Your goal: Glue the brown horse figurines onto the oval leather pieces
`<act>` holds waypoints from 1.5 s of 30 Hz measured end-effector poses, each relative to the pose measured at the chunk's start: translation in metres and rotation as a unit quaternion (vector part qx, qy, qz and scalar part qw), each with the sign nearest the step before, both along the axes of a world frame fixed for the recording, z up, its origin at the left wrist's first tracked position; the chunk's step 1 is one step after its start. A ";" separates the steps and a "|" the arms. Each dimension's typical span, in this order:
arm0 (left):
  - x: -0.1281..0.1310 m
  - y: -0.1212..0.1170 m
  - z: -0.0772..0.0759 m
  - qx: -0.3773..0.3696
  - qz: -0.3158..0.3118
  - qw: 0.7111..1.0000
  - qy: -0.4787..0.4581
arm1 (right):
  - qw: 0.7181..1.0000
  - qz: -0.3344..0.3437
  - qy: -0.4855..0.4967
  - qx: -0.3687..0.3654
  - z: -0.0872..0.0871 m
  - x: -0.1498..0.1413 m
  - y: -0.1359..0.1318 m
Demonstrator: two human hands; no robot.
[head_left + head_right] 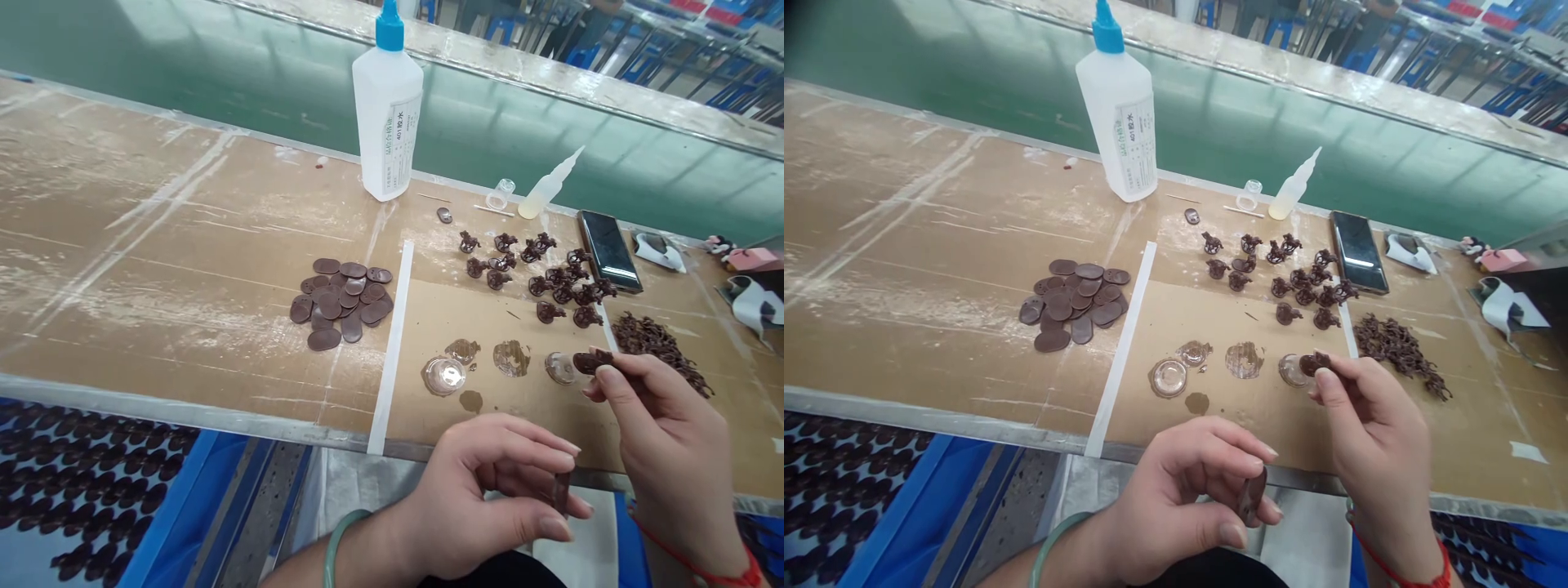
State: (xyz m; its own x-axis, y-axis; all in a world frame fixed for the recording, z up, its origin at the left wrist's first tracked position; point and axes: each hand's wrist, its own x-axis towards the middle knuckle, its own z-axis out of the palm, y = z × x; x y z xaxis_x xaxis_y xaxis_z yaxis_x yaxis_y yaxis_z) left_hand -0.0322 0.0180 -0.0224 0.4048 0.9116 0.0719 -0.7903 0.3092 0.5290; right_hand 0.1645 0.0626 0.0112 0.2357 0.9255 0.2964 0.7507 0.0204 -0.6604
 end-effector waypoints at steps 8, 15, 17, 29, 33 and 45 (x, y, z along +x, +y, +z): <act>0.000 -0.001 0.000 -0.019 -0.004 1.000 -0.023 | 1.000 -0.008 0.003 0.011 -0.003 -0.007 -0.002; -0.002 0.000 -0.002 -0.031 -0.017 0.999 -0.011 | 0.999 -0.027 0.033 0.001 -0.004 -0.009 -0.003; -0.001 0.000 -0.002 -0.034 -0.016 0.999 -0.010 | 0.999 -0.025 0.038 -0.002 -0.004 -0.008 -0.002; -0.001 0.001 -0.002 -0.020 -0.017 0.999 -0.029 | 0.999 -0.021 0.050 -0.003 -0.009 -0.006 0.001; -0.001 0.000 -0.002 -0.038 -0.019 0.999 -0.022 | 0.999 -0.023 0.045 0.002 -0.009 -0.006 -0.001; 0.000 0.000 -0.004 -0.042 -0.024 0.999 0.001 | 0.999 -0.028 0.035 0.010 -0.008 -0.007 -0.002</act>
